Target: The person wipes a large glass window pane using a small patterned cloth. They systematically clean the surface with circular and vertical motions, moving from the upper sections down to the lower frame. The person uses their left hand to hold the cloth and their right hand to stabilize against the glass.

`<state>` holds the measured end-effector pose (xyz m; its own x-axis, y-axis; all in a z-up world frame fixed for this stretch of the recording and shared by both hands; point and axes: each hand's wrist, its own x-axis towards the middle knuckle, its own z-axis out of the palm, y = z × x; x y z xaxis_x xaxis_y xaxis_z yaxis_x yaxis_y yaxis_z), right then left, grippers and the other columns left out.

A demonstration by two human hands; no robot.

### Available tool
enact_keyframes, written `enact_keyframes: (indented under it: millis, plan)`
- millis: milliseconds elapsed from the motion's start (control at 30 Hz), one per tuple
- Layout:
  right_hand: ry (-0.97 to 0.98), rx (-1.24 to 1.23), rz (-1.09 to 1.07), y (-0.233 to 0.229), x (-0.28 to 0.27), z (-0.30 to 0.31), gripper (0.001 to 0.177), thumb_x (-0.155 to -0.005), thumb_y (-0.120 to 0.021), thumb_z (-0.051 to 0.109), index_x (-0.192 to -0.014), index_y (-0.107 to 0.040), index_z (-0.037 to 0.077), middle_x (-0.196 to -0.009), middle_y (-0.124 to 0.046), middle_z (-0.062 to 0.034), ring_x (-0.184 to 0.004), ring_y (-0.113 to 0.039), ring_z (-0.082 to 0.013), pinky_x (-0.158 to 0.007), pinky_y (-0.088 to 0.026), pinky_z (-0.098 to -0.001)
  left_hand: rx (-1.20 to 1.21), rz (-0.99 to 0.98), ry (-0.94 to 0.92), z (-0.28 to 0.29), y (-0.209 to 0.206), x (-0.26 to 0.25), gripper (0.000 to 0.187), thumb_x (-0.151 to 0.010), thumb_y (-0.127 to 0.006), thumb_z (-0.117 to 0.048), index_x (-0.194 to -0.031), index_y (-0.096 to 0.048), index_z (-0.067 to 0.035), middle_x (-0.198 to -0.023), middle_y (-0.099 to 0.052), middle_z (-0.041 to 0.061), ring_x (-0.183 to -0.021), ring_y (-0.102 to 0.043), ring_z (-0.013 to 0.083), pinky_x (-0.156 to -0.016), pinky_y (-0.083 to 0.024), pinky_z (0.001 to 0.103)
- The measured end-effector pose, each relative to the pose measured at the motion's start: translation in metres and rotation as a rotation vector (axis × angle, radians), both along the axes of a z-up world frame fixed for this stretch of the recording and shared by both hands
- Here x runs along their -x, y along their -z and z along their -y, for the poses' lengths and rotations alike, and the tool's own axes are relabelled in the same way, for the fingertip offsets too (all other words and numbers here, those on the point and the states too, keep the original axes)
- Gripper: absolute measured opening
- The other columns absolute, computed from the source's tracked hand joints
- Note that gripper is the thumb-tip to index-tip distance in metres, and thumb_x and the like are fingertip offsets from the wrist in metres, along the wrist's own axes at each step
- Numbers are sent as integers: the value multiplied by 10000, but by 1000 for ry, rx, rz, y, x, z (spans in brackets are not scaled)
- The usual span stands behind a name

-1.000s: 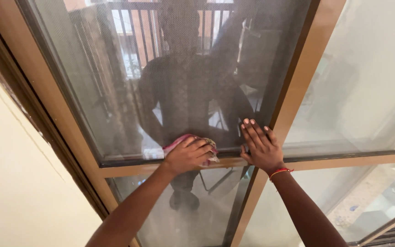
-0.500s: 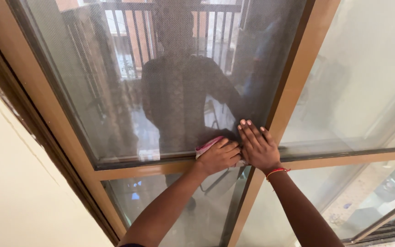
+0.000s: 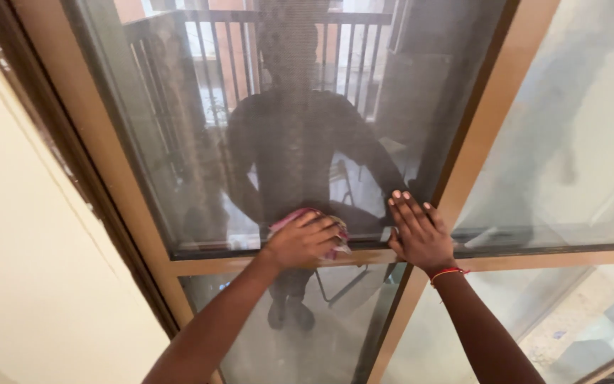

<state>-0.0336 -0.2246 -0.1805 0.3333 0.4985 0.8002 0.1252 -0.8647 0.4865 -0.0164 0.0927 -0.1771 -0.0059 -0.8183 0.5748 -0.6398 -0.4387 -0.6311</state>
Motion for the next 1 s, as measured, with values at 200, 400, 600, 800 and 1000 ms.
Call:
enact_keyframes:
  millis: [200, 400, 600, 800, 1000]
  plan:
    - [41, 4, 16, 1, 1, -1, 554, -917, -566, 368, -1437, -617, 184, -1542, -546, 18, -1408, -498, -105, -1201, -293, -381, 19, 131, -234, -75, -16, 6, 264, -907, -638, -249, -1150, -732, -290, -1378, -616, -57, -1300, -538, 162, -1104, -405, 418]
    - [41, 8, 20, 0, 1, -2, 551, -907, -586, 355, -1427, -625, 178, -1535, -556, 16, -1391, -518, -106, -1195, -303, -384, 146, 99, -336, -134, -36, 24, 281, -861, -699, -349, -1121, -740, -250, -1318, -613, -42, -1267, -538, 185, -1081, -409, 444]
    - [68, 1, -23, -2, 3, -3, 559, -893, -588, 370, -1417, -626, 178, -1530, -558, 20, -1390, -522, -100, -1182, -317, -382, 409, 122, -520, -180, -66, 35, 336, -764, -780, -367, -1077, -729, -256, -1266, -621, -17, -1230, -549, 232, -1095, -394, 514]
    - [143, 14, -68, -3, 10, -5, 596, -908, -569, 429, -1453, -596, 191, -1564, -515, 42, -1426, -471, -80, -1216, -276, -380, 625, 198, -481, -197, -92, 42, 353, -844, -820, -163, -1172, -691, -147, -1345, -604, 49, -1301, -524, 294, -1160, -394, 512]
    - [192, 2, -188, -8, 15, -10, 739, -844, -566, 517, -1499, -511, 180, -1602, -438, 35, -1472, -385, -80, -1243, -176, -398, 836, 223, -392, -171, -97, 27, 378, -812, -757, -127, -1180, -674, -113, -1327, -570, 83, -1266, -482, 363, -1107, -372, 568]
